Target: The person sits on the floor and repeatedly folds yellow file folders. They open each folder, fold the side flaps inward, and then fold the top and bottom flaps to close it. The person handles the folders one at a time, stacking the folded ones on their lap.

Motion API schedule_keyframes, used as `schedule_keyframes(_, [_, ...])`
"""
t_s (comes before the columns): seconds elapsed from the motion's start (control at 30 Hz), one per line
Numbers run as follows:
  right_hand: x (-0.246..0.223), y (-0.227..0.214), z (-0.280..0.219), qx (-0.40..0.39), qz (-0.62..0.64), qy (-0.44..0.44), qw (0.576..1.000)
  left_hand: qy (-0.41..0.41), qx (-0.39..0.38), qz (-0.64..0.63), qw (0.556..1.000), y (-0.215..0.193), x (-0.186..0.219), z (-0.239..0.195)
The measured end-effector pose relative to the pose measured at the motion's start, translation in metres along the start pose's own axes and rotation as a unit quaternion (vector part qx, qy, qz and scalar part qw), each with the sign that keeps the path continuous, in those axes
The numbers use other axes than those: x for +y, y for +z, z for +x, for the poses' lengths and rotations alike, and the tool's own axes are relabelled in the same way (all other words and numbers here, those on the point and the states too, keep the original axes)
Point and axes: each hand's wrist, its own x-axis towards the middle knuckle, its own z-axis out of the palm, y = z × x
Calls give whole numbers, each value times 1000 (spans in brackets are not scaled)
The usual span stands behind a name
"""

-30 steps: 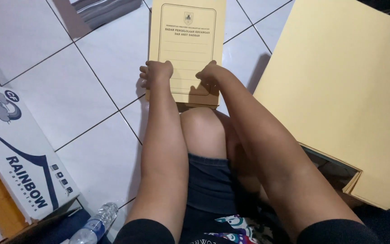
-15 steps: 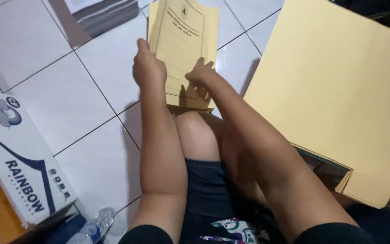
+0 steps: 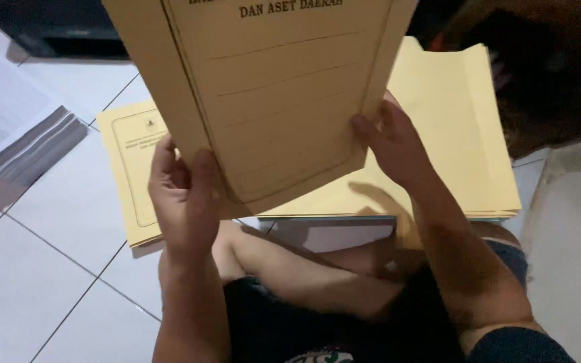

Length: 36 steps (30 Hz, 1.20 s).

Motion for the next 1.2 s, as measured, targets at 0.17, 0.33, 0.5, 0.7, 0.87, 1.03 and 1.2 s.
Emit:
schedule_keyframes(0.17, [14, -99, -77, 104, 40, 146, 983, -132, -138, -87, 978, 92, -30, -6])
schedule_keyframes(0.33, [73, -169, -114, 162, -22, 104, 981, 8, -219, 168, 961, 166, -77, 7])
schedule_keyframes(0.5, [71, -186, -121, 174, -274, 226, 918, 207, -230, 390, 867, 174, -113, -8])
schedule_keyframes(0.7, [68, -184, -114, 127, -266, 301, 907, 168, -370, 444, 798, 168, -138, -5])
schedule_keyframes(0.87, [69, -184, -116, 108, -265, 342, 895, 179, -425, 451, 764, 168, -136, -8])
schedule_keyframes(1.03, [46, -174, -109, 106, -284, 386, 871, 167, -439, 450, 759, 167, -142, -5])
schedule_keyframes(1.2, [68, -182, -119, 103, -276, 355, 887, 178, -430, 436, 770, 166, -140, -7])
